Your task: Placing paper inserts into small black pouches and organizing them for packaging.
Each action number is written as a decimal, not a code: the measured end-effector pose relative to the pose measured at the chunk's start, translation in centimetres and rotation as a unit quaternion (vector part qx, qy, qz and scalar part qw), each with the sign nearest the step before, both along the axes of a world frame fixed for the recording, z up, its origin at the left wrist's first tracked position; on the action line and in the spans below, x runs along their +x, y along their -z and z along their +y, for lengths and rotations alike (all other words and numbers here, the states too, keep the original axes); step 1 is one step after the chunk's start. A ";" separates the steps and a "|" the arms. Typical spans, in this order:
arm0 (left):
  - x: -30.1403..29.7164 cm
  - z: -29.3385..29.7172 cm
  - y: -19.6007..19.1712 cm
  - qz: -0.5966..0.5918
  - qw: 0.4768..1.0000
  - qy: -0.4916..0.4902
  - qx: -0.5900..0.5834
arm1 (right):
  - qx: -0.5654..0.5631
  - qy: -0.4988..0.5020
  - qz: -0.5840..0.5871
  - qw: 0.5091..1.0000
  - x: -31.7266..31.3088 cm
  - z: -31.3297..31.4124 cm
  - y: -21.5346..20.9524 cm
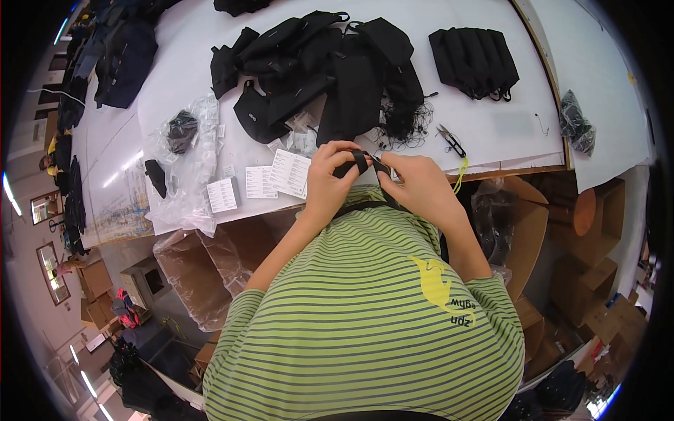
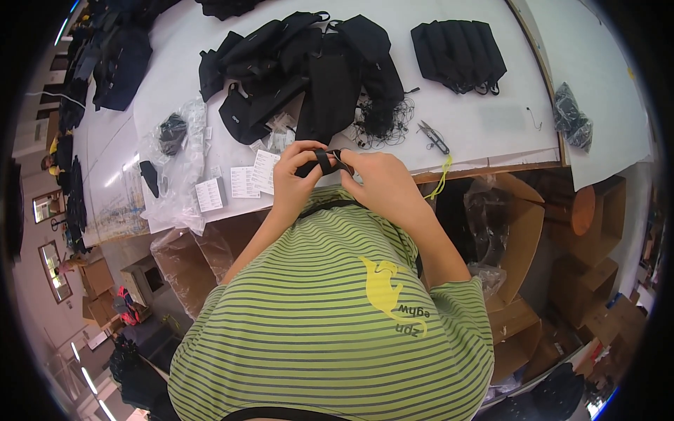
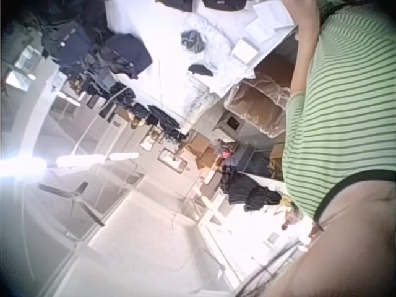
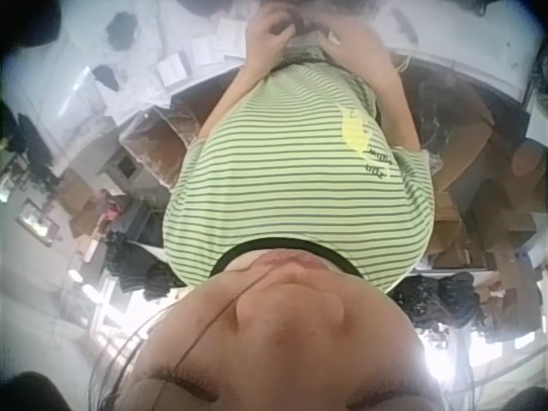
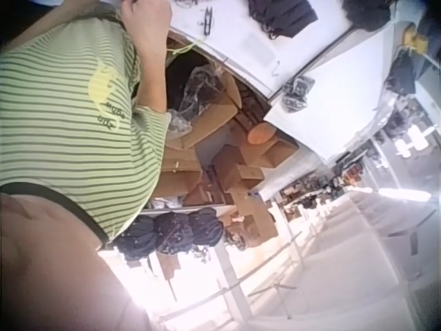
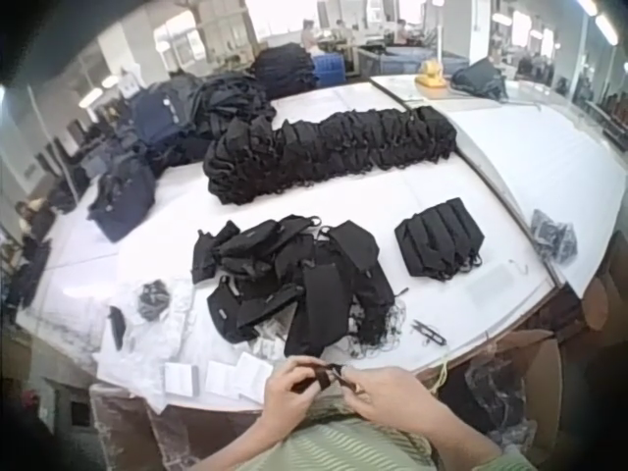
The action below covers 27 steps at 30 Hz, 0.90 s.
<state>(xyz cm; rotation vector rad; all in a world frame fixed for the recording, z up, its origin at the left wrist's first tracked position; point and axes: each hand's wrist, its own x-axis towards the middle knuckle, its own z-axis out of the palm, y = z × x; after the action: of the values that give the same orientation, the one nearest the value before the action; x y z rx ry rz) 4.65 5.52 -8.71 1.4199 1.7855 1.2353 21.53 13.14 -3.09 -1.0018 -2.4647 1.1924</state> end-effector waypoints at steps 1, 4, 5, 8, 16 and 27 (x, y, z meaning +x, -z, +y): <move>0.0 0.0 -0.1 0.026 1.000 0.015 0.006 | 0.004 0.005 0.003 1.000 0.0 0.0 0.1; -0.2 -0.1 -0.4 0.027 0.999 0.034 0.015 | 0.005 0.014 -0.020 1.000 0.0 0.2 0.4; -0.3 -0.2 -0.6 0.004 0.999 0.038 0.018 | 0.002 0.018 -0.047 0.999 0.1 0.4 0.5; -0.8 -0.7 -2.6 0.077 0.996 0.047 0.005 | 0.013 0.053 -0.053 0.997 0.7 0.6 1.2; -2.2 -2.1 -5.2 -0.236 0.968 0.077 -0.025 | -0.228 0.102 0.188 0.950 0.7 0.7 0.5; -1.5 -2.1 -5.7 -0.419 0.901 0.090 -0.076 | -0.447 0.033 0.397 0.801 -0.5 -0.4 1.4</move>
<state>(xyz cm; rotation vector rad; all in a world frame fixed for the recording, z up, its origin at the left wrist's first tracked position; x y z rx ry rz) 3.16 3.45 -2.97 0.7453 1.0907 1.2947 21.03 12.73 -4.45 -0.5085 -1.1639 2.2291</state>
